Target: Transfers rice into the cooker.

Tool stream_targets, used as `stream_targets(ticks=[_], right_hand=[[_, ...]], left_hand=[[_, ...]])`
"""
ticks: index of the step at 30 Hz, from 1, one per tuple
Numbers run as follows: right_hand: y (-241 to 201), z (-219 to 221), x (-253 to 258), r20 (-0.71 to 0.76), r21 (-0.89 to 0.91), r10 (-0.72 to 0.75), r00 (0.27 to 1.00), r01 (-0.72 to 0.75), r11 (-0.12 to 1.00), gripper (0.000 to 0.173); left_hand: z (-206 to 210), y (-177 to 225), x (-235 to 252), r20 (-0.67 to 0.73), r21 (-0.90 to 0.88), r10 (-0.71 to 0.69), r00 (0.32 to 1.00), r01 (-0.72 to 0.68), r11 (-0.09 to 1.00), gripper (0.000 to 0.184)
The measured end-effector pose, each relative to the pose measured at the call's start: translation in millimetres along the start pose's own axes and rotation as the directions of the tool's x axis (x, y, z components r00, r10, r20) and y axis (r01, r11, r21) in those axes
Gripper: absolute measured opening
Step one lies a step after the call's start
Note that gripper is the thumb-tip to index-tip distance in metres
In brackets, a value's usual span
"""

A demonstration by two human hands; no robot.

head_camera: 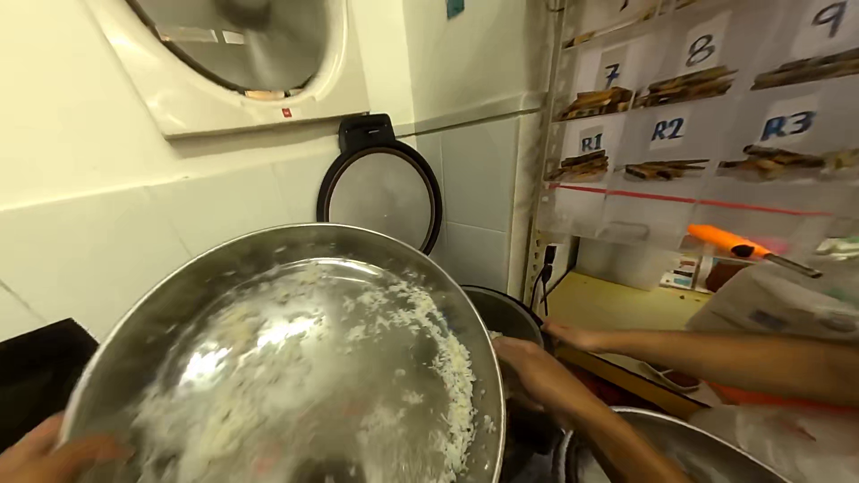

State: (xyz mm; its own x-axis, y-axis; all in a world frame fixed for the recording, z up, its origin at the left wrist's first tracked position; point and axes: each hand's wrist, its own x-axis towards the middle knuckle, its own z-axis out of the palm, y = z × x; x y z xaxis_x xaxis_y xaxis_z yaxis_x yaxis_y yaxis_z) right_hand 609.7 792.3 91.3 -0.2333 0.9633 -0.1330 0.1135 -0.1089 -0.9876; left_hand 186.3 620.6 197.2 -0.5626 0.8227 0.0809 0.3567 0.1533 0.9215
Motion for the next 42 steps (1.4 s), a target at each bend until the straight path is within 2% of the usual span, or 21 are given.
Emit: stream_targets(ticks=[2,5,9,12,15,19,22,24,28,31,33,36,39,42], right_hand=[[-3.8,-21.7,18.1,-0.058,-0.022,0.052,0.997,-0.053,0.998,0.033],[-0.8,-47.9,52.1,-0.106,0.046,0.141,0.984,-0.136,0.990,0.028],[13.3,-71.1,91.7,-0.152,0.039,0.243,0.958,-0.239,0.970,0.028],[25.7,-88.6,102.3,-0.234,-0.091,0.262,0.936,-0.289,0.953,0.030],[24.9,-103.5,95.8,-0.273,-0.116,0.232,0.934,-0.272,0.955,0.025],[4.2,-103.5,83.0,-0.161,-0.224,0.198,0.967,-0.231,0.947,0.031],[-7.1,-89.4,90.2,-0.041,-0.407,0.219,0.975,-0.217,0.887,0.038],[-13.6,-77.9,107.8,-0.053,-0.498,0.195,0.979,-0.195,0.845,0.033],[-43.5,-60.8,159.9,-0.173,-0.527,0.082,0.981,-0.163,0.834,0.031],[-71.5,-59.9,210.2,-0.338,-0.665,-0.115,0.934,-0.151,0.732,0.027],[-83.6,-62.0,244.9,-0.389,-0.681,-0.181,0.903,-0.150,0.717,0.023],[-94.2,-58.3,285.5,-0.384,-0.577,-0.206,0.900,-0.059,0.815,0.021],[-102.5,-40.7,293.7,-0.301,-0.423,-0.272,0.914,0.127,0.897,0.031],[-114.7,-20.2,283.5,-0.107,-0.394,-0.393,0.914,0.324,0.860,0.033]], left_hand=[[51.2,53.5,28.6,-0.060,0.143,-0.003,0.998,0.011,0.990,0.036],[107.6,92.2,73.4,-0.151,0.250,0.180,0.972,-0.139,0.958,0.008],[153.7,123.0,117.5,-0.068,0.471,0.412,0.908,-0.335,0.816,0.014],[183.5,139.5,133.8,-0.013,0.529,0.508,0.861,-0.425,0.734,0.016],[207.0,152.0,137.4,0.016,0.540,0.556,0.831,-0.475,0.695,0.014],[224.7,161.6,147.2,0.031,0.536,0.625,0.780,-0.541,0.648,0.012],[234.8,162.7,159.5,0.042,0.532,0.676,0.736,-0.589,0.608,0.012],[240.5,163.5,167.6,0.036,0.537,0.690,0.723,-0.596,0.597,0.012],[253.5,158.1,179.4,0.037,0.535,0.695,0.718,-0.602,0.593,0.010],[262.9,150.5,186.4,0.025,0.521,0.710,0.704,-0.615,0.592,0.010],[263.2,145.8,187.2,0.018,0.505,0.712,0.702,-0.621,0.600,0.010],[261.3,138.5,184.8,0.018,0.472,0.722,0.692,-0.642,0.604,0.010],[261.4,132.1,187.4,0.019,0.456,0.738,0.674,-0.663,0.594,0.013],[261.7,131.9,190.9,0.021,0.468,0.734,0.678,-0.656,0.592,0.013]])
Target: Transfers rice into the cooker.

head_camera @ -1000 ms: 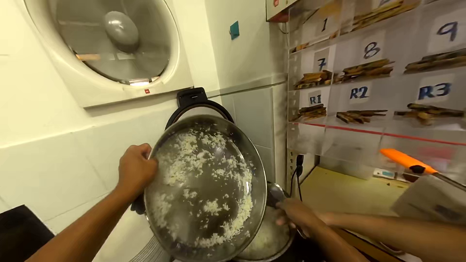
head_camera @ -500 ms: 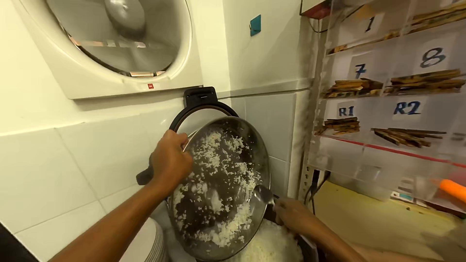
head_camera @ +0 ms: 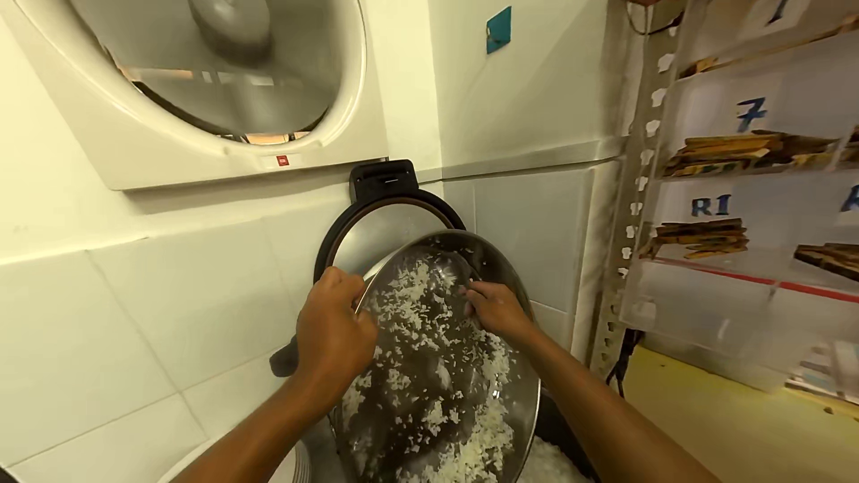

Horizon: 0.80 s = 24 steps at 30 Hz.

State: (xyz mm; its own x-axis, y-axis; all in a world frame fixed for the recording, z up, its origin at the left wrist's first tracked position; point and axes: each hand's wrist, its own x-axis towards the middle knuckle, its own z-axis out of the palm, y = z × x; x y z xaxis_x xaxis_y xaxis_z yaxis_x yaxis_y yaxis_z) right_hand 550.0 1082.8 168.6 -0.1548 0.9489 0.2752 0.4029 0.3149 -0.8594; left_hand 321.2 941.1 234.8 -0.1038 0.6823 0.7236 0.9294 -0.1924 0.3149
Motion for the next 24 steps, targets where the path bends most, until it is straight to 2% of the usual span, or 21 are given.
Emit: stream_targets(ticks=[3,6,8,9,11,13,15,17,21,24], right_hand=[[-14.5,8.3,3.4,0.140,-0.083,-0.237,0.961,0.249,0.965,0.031],[-21.6,11.0,-4.6,0.290,-0.233,-0.416,0.862,0.485,0.843,0.027],[-28.1,9.1,-16.2,0.415,-0.384,-0.428,0.803,0.581,0.717,0.028],[-35.5,7.2,-22.9,0.432,-0.462,-0.404,0.806,0.583,0.668,0.030],[-50.5,4.6,-32.8,0.321,-0.592,-0.448,0.834,0.546,0.593,0.033],[-59.2,11.6,-34.1,0.117,-0.675,-0.606,0.787,0.511,0.533,0.030],[-63.6,27.6,-33.0,-0.025,-0.697,-0.706,0.708,0.494,0.520,0.027],[-57.0,44.9,-36.3,-0.052,-0.682,-0.793,0.607,0.558,0.472,0.027],[-31.9,59.8,-49.8,0.078,-0.568,-0.915,0.397,0.771,0.286,0.026],[-24.7,64.1,-63.4,0.170,-0.508,-0.961,0.218,0.855,0.104,0.026]], left_hand=[[1.1,-2.8,0.5,-0.004,0.000,0.009,1.000,-0.009,1.000,0.014],[2.1,-1.4,-1.3,-0.014,-0.010,0.011,1.000,-0.011,1.000,0.013],[2.7,-0.6,-2.3,-0.032,-0.005,0.013,0.999,-0.013,1.000,0.013],[1.9,-0.2,-2.7,-0.030,0.000,0.011,0.999,-0.011,1.000,0.013],[1.2,-0.6,-3.9,-0.029,0.001,0.024,0.999,-0.024,1.000,0.011],[1.8,-1.5,-5.3,-0.043,0.013,0.063,0.997,-0.063,0.998,0.009],[1.9,1.6,-4.5,-0.046,0.046,0.093,0.995,-0.090,0.995,0.008],[0.4,4.7,-4.8,-0.032,0.079,0.081,0.996,-0.078,0.994,0.011],[-0.7,12.9,-5.4,-0.018,0.090,0.081,0.997,-0.079,0.993,0.016],[-1.8,20.3,-2.5,-0.009,0.111,0.100,0.995,-0.098,0.989,0.014]])
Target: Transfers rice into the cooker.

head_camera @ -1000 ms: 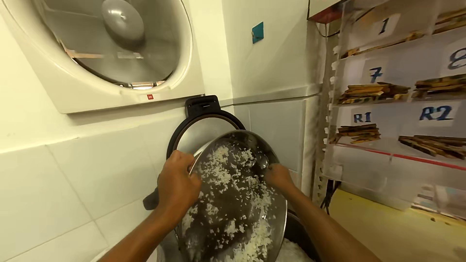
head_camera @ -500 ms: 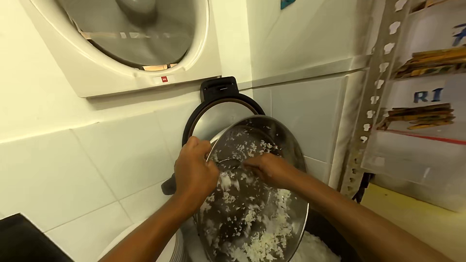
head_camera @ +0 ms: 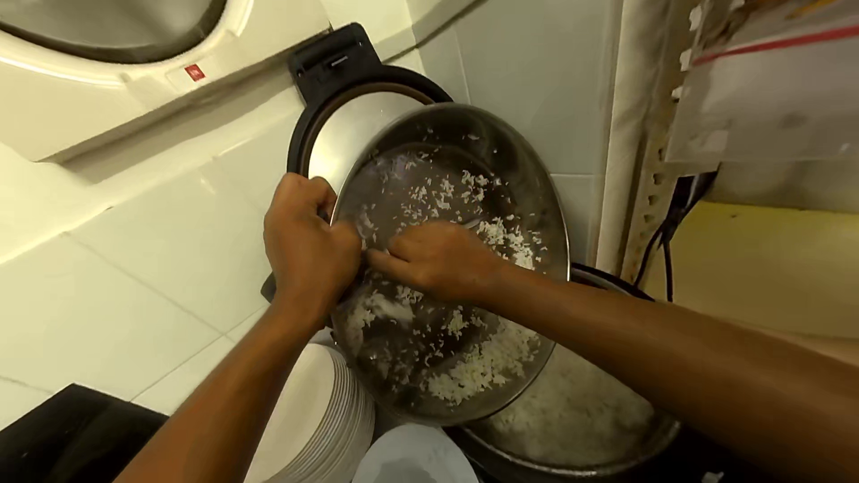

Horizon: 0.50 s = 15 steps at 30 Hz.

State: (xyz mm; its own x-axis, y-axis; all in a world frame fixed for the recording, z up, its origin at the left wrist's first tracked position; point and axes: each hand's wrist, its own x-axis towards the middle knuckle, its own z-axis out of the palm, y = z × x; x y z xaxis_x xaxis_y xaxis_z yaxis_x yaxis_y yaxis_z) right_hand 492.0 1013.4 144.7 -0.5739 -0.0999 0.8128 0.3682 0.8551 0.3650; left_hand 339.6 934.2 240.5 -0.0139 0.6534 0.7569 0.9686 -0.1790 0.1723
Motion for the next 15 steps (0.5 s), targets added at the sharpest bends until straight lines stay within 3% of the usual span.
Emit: stream_targets(ticks=[3,8,11,13,15], right_hand=[[-24.6,-2.6,-20.4,0.097,0.053,-0.178,0.979,0.173,0.983,0.026],[-33.6,-18.8,-75.0,0.359,0.095,-0.357,0.863,0.347,0.933,0.022],[-19.2,-40.4,-46.5,0.173,-0.015,-0.253,0.952,0.260,0.966,0.027],[-13.6,-47.1,-13.7,-0.005,-0.178,-0.098,0.995,0.096,0.979,0.029],[-14.9,-37.0,-2.5,-0.096,-0.246,0.050,0.994,-0.072,0.967,0.030]], left_hand=[[-4.0,6.1,-2.1,0.031,0.045,-0.014,0.999,0.012,0.999,0.013],[-4.3,12.9,-2.9,-0.016,0.010,0.019,1.000,-0.019,1.000,0.016],[-4.8,16.5,-4.3,-0.017,-0.007,0.017,1.000,-0.017,1.000,0.017],[-4.7,18.8,-4.2,-0.015,-0.009,0.019,1.000,-0.019,1.000,0.016],[-5.4,21.9,-5.3,-0.011,-0.009,0.026,1.000,-0.026,1.000,0.017]])
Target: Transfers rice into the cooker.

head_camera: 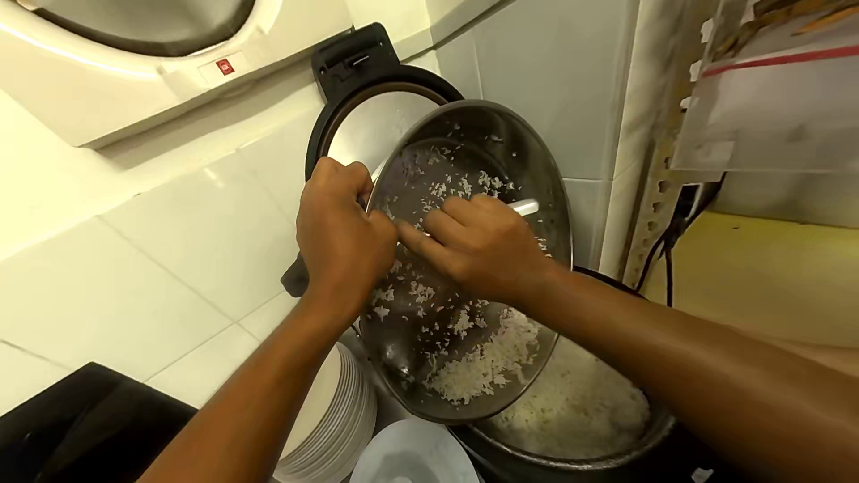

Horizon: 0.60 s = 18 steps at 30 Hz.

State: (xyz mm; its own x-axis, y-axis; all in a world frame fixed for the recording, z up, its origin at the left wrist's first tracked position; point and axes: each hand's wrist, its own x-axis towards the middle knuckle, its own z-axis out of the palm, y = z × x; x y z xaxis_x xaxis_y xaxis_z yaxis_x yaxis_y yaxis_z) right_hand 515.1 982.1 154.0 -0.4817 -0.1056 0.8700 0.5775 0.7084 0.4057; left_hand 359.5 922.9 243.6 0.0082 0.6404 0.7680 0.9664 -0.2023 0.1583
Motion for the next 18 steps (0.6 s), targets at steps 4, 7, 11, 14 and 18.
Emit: stream_targets(ticks=[4,7,11,14,18], right_hand=[[-28.2,16.2,-82.7,0.187,0.243,-0.106,0.977,0.059,0.968,0.030],[-20.8,4.8,-106.0,0.312,0.266,-0.106,0.944,0.020,0.964,0.032],[8.9,-0.7,-28.9,0.085,0.002,0.305,0.949,-0.306,0.952,0.031],[20.1,5.6,-5.0,0.101,-0.086,0.420,0.902,-0.412,0.907,0.031],[-8.9,-16.4,-90.5,0.351,0.035,0.128,0.928,-0.150,0.988,0.035]], left_hand=[[0.0,1.2,-1.1,-0.007,0.006,0.023,1.000,-0.023,1.000,0.012],[-0.8,-1.3,-0.6,-0.004,0.026,0.019,1.000,-0.019,0.999,0.011],[-1.6,1.8,-0.2,0.018,0.040,0.051,0.999,-0.052,0.998,0.010],[-3.1,8.7,0.2,0.021,0.066,0.063,0.998,-0.065,0.996,0.014],[-2.2,10.2,0.7,0.016,0.058,0.060,0.998,-0.061,0.996,0.012]])
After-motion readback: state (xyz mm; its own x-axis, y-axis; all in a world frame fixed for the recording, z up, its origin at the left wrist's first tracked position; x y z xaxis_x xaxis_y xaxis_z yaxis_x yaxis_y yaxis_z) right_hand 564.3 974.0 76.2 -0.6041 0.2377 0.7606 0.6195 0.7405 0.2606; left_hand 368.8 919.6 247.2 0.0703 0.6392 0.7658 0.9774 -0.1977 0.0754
